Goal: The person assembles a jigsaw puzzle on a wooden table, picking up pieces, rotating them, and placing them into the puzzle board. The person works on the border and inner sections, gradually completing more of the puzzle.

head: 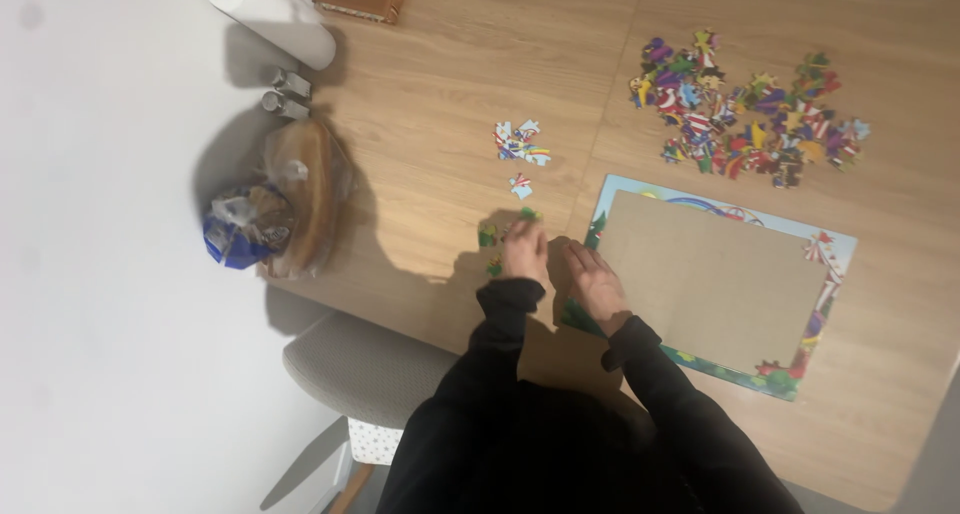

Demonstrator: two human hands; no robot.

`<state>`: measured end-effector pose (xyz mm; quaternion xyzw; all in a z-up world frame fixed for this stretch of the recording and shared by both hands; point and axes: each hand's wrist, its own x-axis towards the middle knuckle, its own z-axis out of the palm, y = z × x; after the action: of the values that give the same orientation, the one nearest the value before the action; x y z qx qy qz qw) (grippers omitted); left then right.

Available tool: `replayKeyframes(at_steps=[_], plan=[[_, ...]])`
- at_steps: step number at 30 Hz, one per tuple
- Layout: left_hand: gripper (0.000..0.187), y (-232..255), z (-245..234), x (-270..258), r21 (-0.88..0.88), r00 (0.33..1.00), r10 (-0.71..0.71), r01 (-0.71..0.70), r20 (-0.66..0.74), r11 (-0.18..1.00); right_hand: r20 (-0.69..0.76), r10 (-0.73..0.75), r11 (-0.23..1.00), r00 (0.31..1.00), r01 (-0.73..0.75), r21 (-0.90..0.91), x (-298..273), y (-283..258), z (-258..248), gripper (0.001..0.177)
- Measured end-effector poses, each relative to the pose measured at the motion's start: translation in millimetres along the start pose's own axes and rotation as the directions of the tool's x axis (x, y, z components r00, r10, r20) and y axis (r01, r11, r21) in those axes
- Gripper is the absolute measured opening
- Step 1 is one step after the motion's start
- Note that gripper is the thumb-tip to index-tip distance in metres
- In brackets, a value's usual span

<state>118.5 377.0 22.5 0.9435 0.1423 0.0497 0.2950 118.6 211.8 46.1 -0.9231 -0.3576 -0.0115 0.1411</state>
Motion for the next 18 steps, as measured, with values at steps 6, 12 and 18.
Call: replayKeyframes(at_steps=[6, 12, 18], plan=[[0.024, -55, 18, 98, -0.159, 0.971, -0.077, 0.041, -0.225, 0.986, 0.010, -0.024, 0.999, 1.000, 0.025, -0.046, 31, 5, 14, 0.041], [0.041, -5, -45, 138, 0.090, 0.997, 0.080, -0.081, 0.015, 0.993, 0.051, 0.009, 1.000, 0.999, -0.009, -0.007, 35, 8, 16, 0.040], [0.024, -45, 1, 100, 0.050, 0.996, 0.087, -0.088, 0.020, 0.995, 0.034, 0.014, 1.000, 0.999, -0.015, 0.026, 40, 13, 17, 0.031]])
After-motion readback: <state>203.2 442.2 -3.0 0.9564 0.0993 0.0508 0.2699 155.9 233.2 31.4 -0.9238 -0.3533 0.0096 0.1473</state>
